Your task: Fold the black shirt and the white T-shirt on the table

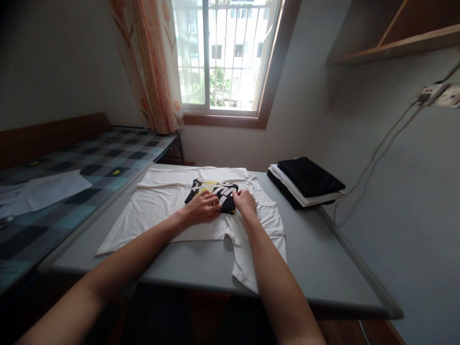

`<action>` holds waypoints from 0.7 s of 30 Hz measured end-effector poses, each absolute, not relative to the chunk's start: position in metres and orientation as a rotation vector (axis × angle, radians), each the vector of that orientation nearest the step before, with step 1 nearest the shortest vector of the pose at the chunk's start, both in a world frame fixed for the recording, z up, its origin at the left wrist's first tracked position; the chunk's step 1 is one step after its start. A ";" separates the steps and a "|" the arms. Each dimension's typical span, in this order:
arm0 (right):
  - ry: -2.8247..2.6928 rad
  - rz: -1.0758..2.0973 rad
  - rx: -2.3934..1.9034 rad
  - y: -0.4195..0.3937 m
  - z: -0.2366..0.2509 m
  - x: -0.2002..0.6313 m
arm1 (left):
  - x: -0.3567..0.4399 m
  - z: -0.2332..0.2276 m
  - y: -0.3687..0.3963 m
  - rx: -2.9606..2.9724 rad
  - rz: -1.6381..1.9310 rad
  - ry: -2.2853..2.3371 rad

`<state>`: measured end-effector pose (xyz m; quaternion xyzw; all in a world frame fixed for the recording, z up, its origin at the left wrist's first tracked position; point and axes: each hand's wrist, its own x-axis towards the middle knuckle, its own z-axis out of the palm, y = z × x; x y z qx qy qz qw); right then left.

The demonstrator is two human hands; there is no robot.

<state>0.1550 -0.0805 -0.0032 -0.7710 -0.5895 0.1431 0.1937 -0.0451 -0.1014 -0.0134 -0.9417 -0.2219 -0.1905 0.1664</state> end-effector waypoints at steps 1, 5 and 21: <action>-1.654 0.384 -2.169 -0.081 -0.002 0.155 | -0.044 -0.014 -0.101 -2.673 -0.528 -0.637; -1.627 0.358 -2.177 -0.083 0.005 0.160 | -0.043 -0.015 -0.098 -2.650 -0.606 -0.722; -0.884 1.543 -1.488 -0.084 0.010 0.146 | -0.051 -0.017 -0.089 -2.417 -0.981 -0.645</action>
